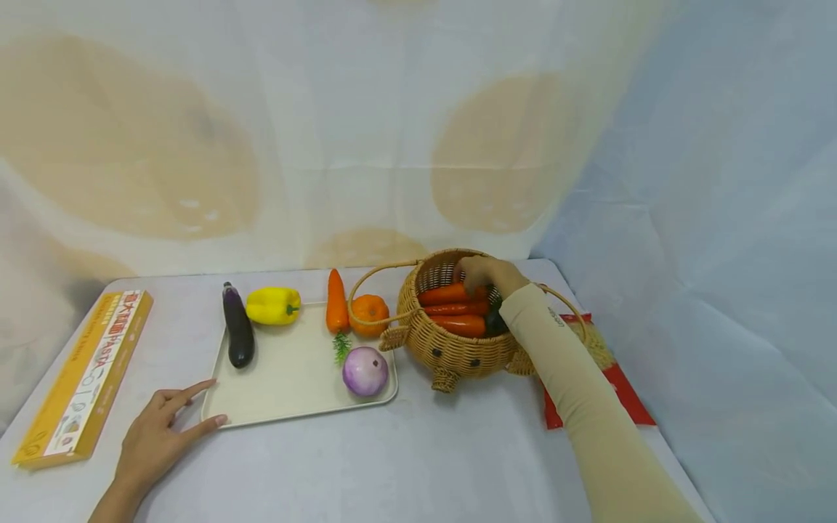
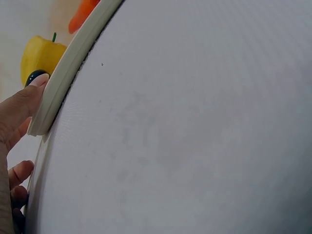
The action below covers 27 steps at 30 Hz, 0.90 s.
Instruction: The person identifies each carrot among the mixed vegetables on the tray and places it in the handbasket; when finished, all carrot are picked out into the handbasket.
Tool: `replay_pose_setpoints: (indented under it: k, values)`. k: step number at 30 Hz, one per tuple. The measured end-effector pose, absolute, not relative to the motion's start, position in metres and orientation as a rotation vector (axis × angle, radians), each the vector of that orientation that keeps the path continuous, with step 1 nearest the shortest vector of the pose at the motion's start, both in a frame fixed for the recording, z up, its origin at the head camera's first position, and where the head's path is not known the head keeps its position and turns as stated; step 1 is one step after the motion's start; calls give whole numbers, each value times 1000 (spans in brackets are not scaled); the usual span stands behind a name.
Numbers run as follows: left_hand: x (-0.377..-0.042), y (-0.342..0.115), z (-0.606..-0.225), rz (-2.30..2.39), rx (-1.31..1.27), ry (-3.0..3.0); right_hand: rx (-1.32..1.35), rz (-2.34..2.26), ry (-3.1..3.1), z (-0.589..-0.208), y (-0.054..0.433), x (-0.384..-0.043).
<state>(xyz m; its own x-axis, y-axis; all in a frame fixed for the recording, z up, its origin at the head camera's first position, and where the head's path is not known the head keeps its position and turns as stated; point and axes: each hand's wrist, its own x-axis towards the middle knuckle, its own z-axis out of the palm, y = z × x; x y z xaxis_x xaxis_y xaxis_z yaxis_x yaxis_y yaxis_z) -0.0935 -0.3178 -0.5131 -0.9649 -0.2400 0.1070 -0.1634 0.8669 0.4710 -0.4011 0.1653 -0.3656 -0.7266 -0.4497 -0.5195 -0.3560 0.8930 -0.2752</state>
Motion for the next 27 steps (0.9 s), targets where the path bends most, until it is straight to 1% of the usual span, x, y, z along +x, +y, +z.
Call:
replay_pose_setpoints:
  k: [8, 17, 22, 27]
  values:
    - [-97, -310, -514, -699, 293, -2869, -633, -165, 2511, -378, 173, -401]
    - [-103, -305, -513, -690, 280, -2883, -634, -187, 2514, -381, 178, -408]
    - [-106, -307, -514, -694, 296, -2899, -690, -180, 2518, -370, 176, -410]
    - [-108, -308, -515, -690, 300, -2892, -766, -259, 2507, -342, 167, -403]
